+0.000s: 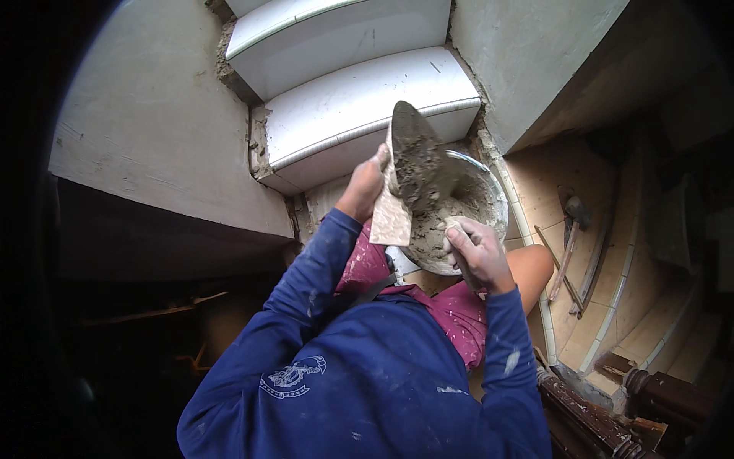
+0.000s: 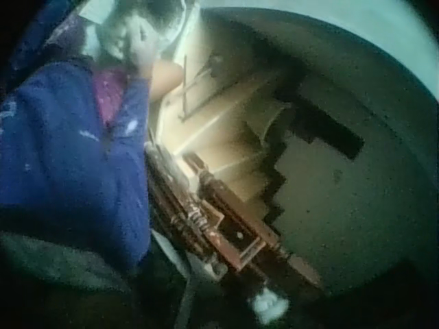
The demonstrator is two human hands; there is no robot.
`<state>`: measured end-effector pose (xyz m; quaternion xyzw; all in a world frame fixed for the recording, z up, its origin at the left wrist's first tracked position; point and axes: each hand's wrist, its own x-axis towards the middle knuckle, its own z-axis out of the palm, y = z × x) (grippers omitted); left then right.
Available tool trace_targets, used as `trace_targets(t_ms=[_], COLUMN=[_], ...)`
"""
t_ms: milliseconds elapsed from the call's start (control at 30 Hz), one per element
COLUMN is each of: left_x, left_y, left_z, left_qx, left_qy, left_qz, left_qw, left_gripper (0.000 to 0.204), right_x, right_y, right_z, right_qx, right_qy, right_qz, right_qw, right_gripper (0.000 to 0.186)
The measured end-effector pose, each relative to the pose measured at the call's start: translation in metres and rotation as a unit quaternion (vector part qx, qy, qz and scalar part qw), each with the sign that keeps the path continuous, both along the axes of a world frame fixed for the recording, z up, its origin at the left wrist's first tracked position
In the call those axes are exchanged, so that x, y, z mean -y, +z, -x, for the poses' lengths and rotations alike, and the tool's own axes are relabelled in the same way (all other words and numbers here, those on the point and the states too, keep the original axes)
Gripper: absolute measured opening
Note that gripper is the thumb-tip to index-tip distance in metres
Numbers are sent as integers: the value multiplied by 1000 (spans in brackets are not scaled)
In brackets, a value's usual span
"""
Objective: Applying mortar and installing tiles onto the staircase side and risers.
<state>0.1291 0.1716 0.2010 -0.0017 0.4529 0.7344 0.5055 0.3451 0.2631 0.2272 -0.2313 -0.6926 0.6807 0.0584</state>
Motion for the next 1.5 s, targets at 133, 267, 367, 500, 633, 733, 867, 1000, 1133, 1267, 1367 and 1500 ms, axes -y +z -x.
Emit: trace_targets(t_ms=[133,267,367,500,633,733,867,1000,1133,1267,1367,1500], left_x=[1,19,30,34,19,12,12,14,18,18,20,25], left_y=[-30,-47,-26,-39,-48,-57,-65,-71,-71,-75,-83,-70], left_z=[-1,19,27,36,20,20,25,31,37,32,28,19], left_qx=[47,57,55,0,10,17,26,45,82,36,64,116], left_qy=[-7,9,33,-62,43,15,25,25,72,61,48,51], left_qz=[-42,-120,-152,-188,-98,-131,-143,-163,-142,-104,-156,-169], left_qw=[998,991,986,980,994,991,989,985,984,992,984,977], left_gripper=[46,45,48,49,52,54,52,53,54,53,52,51], right_x=[-14,-42,-42,-21,-23,-27,-24,-28,-23,-7,-10,-26], right_y=[-16,-26,-32,0,21,15,16,28,38,54,46,23], right_z=[-1,-35,-52,-46,-19,-17,-22,-22,-29,-19,-9,-5], right_qx=[59,133,215,106,159,160,199,194,181,171,220,153], right_qy=[53,71,76,47,116,201,230,224,120,173,153,39], right_qz=[220,159,-132,-197,-201,-171,-166,-230,-363,-427,-442,-522], right_qw=[972,976,965,974,960,951,938,927,906,871,856,838], right_gripper=[32,32,29,28,26,30,32,30,27,25,23,21])
